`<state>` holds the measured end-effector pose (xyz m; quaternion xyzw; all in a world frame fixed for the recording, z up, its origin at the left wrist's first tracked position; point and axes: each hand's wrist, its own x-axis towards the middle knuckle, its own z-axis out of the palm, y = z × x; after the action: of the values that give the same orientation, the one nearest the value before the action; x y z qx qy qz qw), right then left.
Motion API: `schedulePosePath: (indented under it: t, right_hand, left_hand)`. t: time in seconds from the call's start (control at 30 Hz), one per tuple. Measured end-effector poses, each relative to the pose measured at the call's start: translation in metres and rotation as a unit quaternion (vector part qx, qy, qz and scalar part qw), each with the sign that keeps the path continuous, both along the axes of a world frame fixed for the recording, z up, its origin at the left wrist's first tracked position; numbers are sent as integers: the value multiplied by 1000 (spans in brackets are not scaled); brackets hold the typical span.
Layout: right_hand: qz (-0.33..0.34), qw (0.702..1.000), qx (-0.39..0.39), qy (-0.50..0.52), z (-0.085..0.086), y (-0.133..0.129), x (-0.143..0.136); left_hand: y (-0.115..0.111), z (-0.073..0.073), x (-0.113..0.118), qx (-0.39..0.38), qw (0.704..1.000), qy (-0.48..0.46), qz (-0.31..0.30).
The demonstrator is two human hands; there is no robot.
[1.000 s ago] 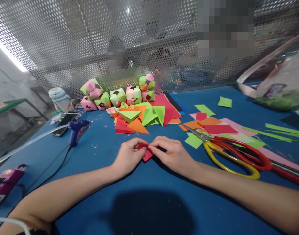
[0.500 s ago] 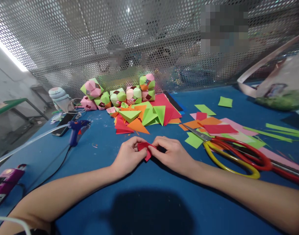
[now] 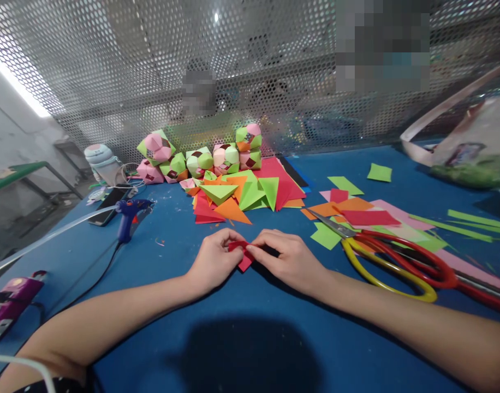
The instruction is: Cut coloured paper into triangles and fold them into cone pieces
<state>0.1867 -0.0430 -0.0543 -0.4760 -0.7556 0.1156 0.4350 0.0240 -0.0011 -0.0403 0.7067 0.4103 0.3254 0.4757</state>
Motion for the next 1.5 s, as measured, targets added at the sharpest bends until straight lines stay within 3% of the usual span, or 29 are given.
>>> schedulePosePath:
  t: [0.6,0.8,0.93,1.2,1.4,1.5]
  right_hand:
    - [-11,1000,-1,-26,-1,1,-1]
    - [-11,992,-114,58,3,2,3]
    - [-19,986,-146,79,1,4,5]
    - [-12,979,-175,100,-4,5,6]
    - [-14,976,-188,107,-3,5,5]
    - [-17,975,-193,112,-2,5,5]
  left_hand:
    - [2,-5,-3,20,1000,14,-10]
    - [13,1,-14,33,999,6,-22]
    - [20,6,-21,58,996,60,-18]
    - [23,14,-25,119,979,151,-60]
    - [25,15,-27,232,936,192,-182]
    - [32,17,-30,251,928,198,-190]
